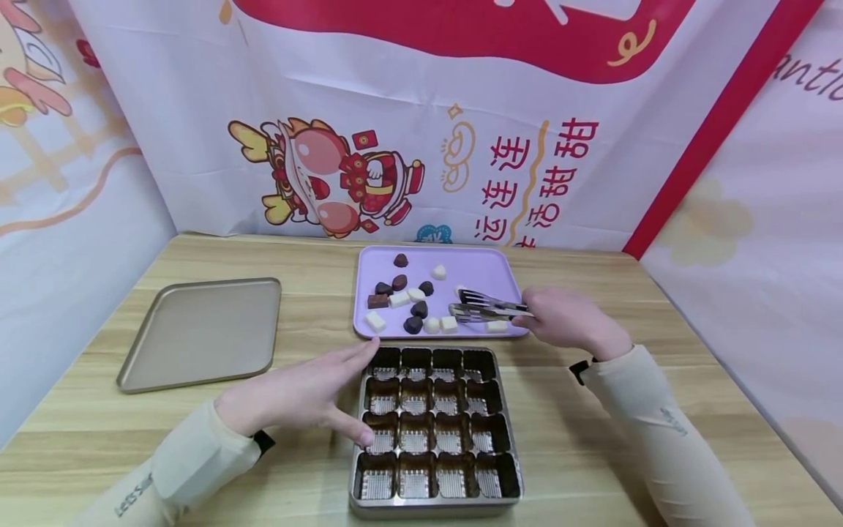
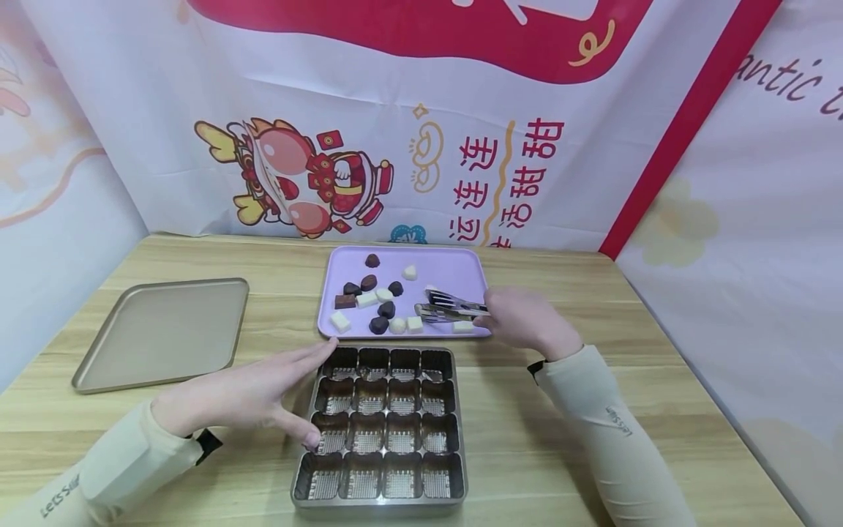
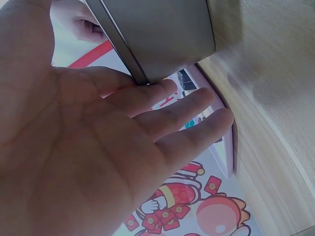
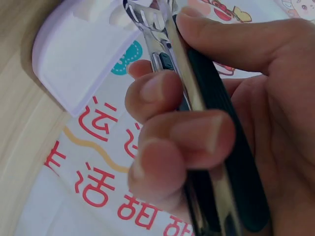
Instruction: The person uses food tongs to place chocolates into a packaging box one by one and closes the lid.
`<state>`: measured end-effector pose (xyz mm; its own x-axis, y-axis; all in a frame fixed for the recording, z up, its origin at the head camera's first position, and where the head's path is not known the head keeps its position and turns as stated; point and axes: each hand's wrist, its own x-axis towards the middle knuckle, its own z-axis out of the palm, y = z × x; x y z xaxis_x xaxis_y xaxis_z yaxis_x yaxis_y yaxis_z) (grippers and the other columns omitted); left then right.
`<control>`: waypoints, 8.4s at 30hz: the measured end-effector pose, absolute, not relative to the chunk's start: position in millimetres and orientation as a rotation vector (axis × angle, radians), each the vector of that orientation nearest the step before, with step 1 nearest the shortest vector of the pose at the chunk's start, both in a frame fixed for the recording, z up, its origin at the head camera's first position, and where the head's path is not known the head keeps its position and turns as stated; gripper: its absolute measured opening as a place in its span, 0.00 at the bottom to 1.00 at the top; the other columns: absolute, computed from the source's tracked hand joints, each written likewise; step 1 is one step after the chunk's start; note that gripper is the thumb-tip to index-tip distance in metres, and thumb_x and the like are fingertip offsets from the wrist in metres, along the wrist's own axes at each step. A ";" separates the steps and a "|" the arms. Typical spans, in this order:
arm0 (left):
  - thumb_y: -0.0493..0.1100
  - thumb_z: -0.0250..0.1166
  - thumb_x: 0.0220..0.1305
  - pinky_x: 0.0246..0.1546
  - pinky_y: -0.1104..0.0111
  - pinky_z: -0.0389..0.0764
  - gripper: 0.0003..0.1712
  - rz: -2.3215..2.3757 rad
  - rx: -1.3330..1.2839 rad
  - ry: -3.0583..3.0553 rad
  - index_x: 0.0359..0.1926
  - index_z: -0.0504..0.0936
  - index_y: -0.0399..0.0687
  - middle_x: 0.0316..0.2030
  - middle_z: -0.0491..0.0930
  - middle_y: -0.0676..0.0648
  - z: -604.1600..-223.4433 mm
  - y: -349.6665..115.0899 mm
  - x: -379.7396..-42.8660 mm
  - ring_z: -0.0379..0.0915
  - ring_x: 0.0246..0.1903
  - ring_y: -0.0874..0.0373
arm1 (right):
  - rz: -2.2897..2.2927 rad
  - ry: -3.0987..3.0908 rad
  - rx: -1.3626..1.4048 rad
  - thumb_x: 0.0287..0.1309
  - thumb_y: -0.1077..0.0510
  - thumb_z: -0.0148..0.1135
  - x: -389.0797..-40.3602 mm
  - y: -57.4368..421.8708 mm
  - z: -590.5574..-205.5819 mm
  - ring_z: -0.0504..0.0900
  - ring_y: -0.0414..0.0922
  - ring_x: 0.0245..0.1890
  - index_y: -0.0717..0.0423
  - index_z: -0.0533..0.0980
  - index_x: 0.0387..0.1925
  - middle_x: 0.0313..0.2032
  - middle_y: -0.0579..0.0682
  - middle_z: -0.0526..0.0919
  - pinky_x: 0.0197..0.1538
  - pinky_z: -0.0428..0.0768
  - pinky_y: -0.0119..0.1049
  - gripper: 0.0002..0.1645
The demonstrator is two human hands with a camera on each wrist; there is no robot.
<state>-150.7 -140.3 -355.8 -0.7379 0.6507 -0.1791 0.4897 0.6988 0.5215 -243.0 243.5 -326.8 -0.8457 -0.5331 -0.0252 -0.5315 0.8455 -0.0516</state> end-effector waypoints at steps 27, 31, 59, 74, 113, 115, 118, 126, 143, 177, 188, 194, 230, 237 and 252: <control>0.76 0.68 0.39 0.70 0.51 0.52 0.75 0.587 0.793 2.614 0.77 0.38 0.48 0.75 0.43 0.43 -353.1 -136.5 -146.5 0.47 0.72 0.45 | 0.073 3.132 -0.972 0.63 0.52 0.65 -247.7 240.2 -334.5 0.70 0.45 0.16 0.49 0.70 0.22 0.16 0.44 0.69 0.17 0.72 0.47 0.17; 0.76 0.68 0.39 0.69 0.50 0.52 0.75 0.601 0.798 2.608 0.77 0.38 0.48 0.75 0.43 0.43 -353.6 -135.8 -146.3 0.47 0.72 0.44 | 0.049 3.150 -0.994 0.65 0.52 0.64 -250.9 242.5 -335.2 0.72 0.46 0.17 0.50 0.72 0.24 0.17 0.44 0.70 0.19 0.74 0.49 0.15; 0.73 0.71 0.38 0.69 0.48 0.53 0.76 0.697 0.807 2.588 0.77 0.40 0.44 0.73 0.50 0.37 -353.5 -134.4 -147.3 0.51 0.70 0.42 | -0.245 2.983 -1.741 0.66 0.51 0.63 -183.8 200.2 -300.8 0.69 0.34 0.19 0.53 0.78 0.39 0.25 0.38 0.75 0.21 0.76 0.35 0.10; 0.71 0.75 0.35 0.69 0.47 0.52 0.79 0.773 0.754 2.546 0.77 0.40 0.42 0.72 0.53 0.34 -354.6 -132.2 -149.8 0.53 0.69 0.40 | -0.100 2.947 -1.701 0.65 0.49 0.64 -177.0 182.9 -312.8 0.67 0.35 0.17 0.50 0.73 0.31 0.23 0.39 0.73 0.17 0.72 0.32 0.12; 0.69 0.75 0.37 0.68 0.46 0.54 0.77 0.809 0.751 2.520 0.78 0.38 0.46 0.72 0.53 0.33 -357.1 -132.2 -148.5 0.56 0.68 0.38 | -0.003 3.149 -1.239 0.63 0.46 0.65 -223.8 199.8 -335.2 0.74 0.42 0.18 0.55 0.79 0.36 0.22 0.42 0.76 0.19 0.75 0.41 0.16; 0.69 0.75 0.38 0.68 0.46 0.54 0.77 0.809 0.750 2.519 0.78 0.38 0.46 0.71 0.54 0.32 -356.8 -132.5 -147.9 0.57 0.67 0.38 | 0.012 3.146 -1.228 0.64 0.47 0.65 -225.8 197.0 -338.5 0.73 0.41 0.17 0.55 0.78 0.34 0.22 0.42 0.76 0.18 0.74 0.39 0.15; 0.69 0.75 0.39 0.68 0.46 0.54 0.77 0.805 0.756 2.522 0.78 0.38 0.46 0.70 0.55 0.31 -356.5 -133.4 -147.6 0.57 0.67 0.38 | 0.015 3.150 -1.222 0.64 0.47 0.65 -228.6 192.4 -341.8 0.71 0.41 0.16 0.53 0.76 0.30 0.21 0.42 0.74 0.18 0.74 0.38 0.15; 0.69 0.74 0.40 0.69 0.47 0.54 0.77 0.798 0.777 2.518 0.78 0.37 0.45 0.70 0.54 0.31 -358.8 -131.4 -147.6 0.54 0.68 0.39 | 0.001 3.090 -1.238 0.63 0.48 0.66 -231.0 184.8 -344.0 0.69 0.41 0.16 0.53 0.73 0.26 0.19 0.41 0.70 0.17 0.72 0.37 0.17; 0.69 0.75 0.39 0.68 0.47 0.55 0.77 0.790 0.756 2.523 0.78 0.37 0.48 0.70 0.55 0.31 -359.1 -130.6 -147.7 0.55 0.68 0.38 | -0.088 3.066 -1.187 0.64 0.49 0.65 -242.0 185.7 -356.4 0.73 0.41 0.19 0.53 0.77 0.33 0.20 0.42 0.74 0.19 0.75 0.36 0.12; 0.69 0.74 0.41 0.69 0.47 0.54 0.76 0.785 0.745 2.516 0.78 0.36 0.49 0.69 0.59 0.31 -359.7 -130.6 -146.9 0.56 0.68 0.39 | -0.127 3.033 -1.247 0.65 0.47 0.64 -257.8 185.1 -357.3 0.73 0.37 0.18 0.48 0.83 0.44 0.23 0.44 0.80 0.20 0.75 0.35 0.13; 0.69 0.74 0.41 0.69 0.48 0.55 0.76 0.785 0.743 2.520 0.78 0.36 0.49 0.69 0.59 0.31 -358.1 -131.8 -146.1 0.57 0.68 0.40 | -0.119 3.044 -1.296 0.66 0.47 0.63 -256.2 189.6 -346.0 0.72 0.38 0.17 0.47 0.82 0.41 0.21 0.42 0.77 0.18 0.73 0.36 0.10; 0.69 0.74 0.40 0.69 0.48 0.54 0.76 0.787 0.748 2.515 0.78 0.36 0.48 0.69 0.58 0.31 -359.0 -131.4 -146.7 0.56 0.68 0.40 | -0.098 3.075 -1.313 0.67 0.48 0.62 -246.4 199.7 -323.6 0.67 0.37 0.14 0.46 0.72 0.28 0.16 0.39 0.68 0.16 0.68 0.36 0.13; 0.69 0.74 0.40 0.70 0.49 0.52 0.77 0.799 0.732 2.505 0.78 0.35 0.49 0.71 0.53 0.33 -360.5 -132.6 -148.0 0.52 0.70 0.41 | -0.008 2.937 -1.579 0.64 0.42 0.63 -179.4 202.6 -286.6 0.64 0.35 0.16 0.42 0.67 0.27 0.17 0.36 0.61 0.15 0.65 0.32 0.17; 0.68 0.75 0.41 0.70 0.49 0.51 0.76 0.812 0.749 2.497 0.78 0.35 0.48 0.72 0.51 0.33 -358.8 -131.9 -149.0 0.51 0.70 0.41 | -0.028 2.887 -1.532 0.65 0.42 0.61 -181.0 202.7 -285.6 0.65 0.35 0.17 0.43 0.74 0.33 0.19 0.37 0.65 0.17 0.67 0.32 0.12; 0.70 0.74 0.40 0.69 0.47 0.52 0.77 0.783 0.756 2.518 0.78 0.36 0.47 0.71 0.53 0.32 -357.8 -133.3 -149.7 0.52 0.69 0.39 | -0.117 3.099 -1.261 0.65 0.39 0.60 -220.3 218.3 -288.3 0.73 0.37 0.18 0.52 0.80 0.53 0.18 0.39 0.73 0.21 0.75 0.39 0.25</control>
